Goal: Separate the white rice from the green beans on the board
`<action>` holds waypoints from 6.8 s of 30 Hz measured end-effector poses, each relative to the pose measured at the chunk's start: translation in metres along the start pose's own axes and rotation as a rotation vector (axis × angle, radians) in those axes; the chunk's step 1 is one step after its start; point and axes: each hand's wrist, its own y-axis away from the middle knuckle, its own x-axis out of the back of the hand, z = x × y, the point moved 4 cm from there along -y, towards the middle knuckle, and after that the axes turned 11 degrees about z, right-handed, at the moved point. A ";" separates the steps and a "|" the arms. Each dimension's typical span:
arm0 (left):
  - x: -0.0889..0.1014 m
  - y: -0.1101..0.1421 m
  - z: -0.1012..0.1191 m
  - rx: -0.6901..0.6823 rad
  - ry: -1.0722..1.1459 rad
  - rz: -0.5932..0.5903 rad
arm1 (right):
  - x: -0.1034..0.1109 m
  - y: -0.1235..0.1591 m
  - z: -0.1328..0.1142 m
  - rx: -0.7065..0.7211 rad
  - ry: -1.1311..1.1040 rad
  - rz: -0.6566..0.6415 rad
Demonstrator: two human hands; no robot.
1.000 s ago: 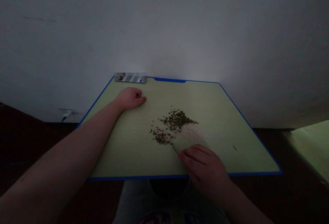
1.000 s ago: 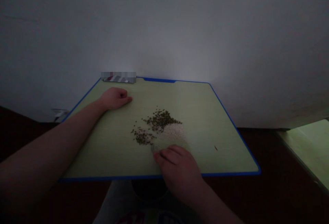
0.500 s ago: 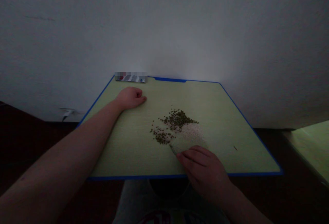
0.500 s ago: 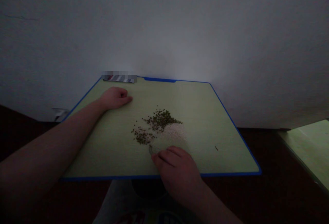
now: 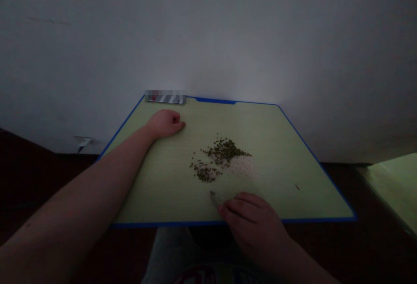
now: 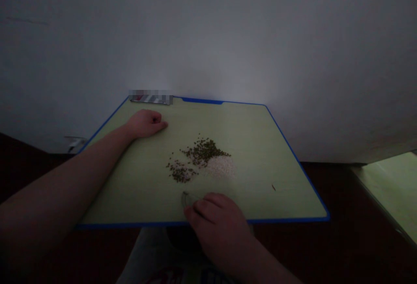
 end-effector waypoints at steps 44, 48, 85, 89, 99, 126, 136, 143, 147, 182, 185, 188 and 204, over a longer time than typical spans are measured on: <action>0.004 0.001 0.003 0.002 -0.020 -0.001 | 0.005 0.003 0.015 -0.086 0.127 -0.041; 0.004 0.002 0.004 -0.005 -0.008 0.006 | 0.005 0.003 0.022 -0.111 0.129 -0.020; 0.004 0.001 0.005 -0.012 -0.021 -0.009 | 0.002 0.000 0.024 -0.114 0.051 -0.022; 0.004 0.001 0.005 -0.007 -0.029 -0.015 | 0.004 0.002 0.021 -0.119 0.030 -0.026; 0.003 0.001 0.004 -0.001 -0.028 -0.006 | 0.000 -0.004 0.027 -0.098 0.014 -0.004; 0.003 0.001 0.005 -0.002 -0.023 -0.014 | 0.013 -0.006 0.042 -0.347 -0.089 0.019; 0.004 0.001 0.005 -0.015 -0.031 -0.017 | 0.022 -0.001 0.039 -0.252 -0.101 0.015; 0.003 0.001 0.005 -0.012 -0.039 -0.015 | 0.014 0.003 0.025 -0.151 -0.133 -0.008; 0.004 0.002 0.005 -0.007 -0.030 -0.017 | 0.011 0.002 0.026 -0.142 -0.063 0.004; 0.003 0.000 0.004 -0.008 -0.039 -0.006 | 0.005 -0.012 0.038 -0.161 -0.117 0.062; 0.002 0.000 0.004 -0.002 -0.041 -0.006 | 0.008 -0.008 0.035 -0.156 -0.151 0.056; 0.002 0.001 0.003 -0.011 -0.045 -0.005 | 0.008 -0.004 0.034 -0.173 -0.161 0.046; 0.004 0.001 0.006 -0.013 -0.032 -0.015 | -0.014 -0.029 0.048 -0.446 -0.306 -0.129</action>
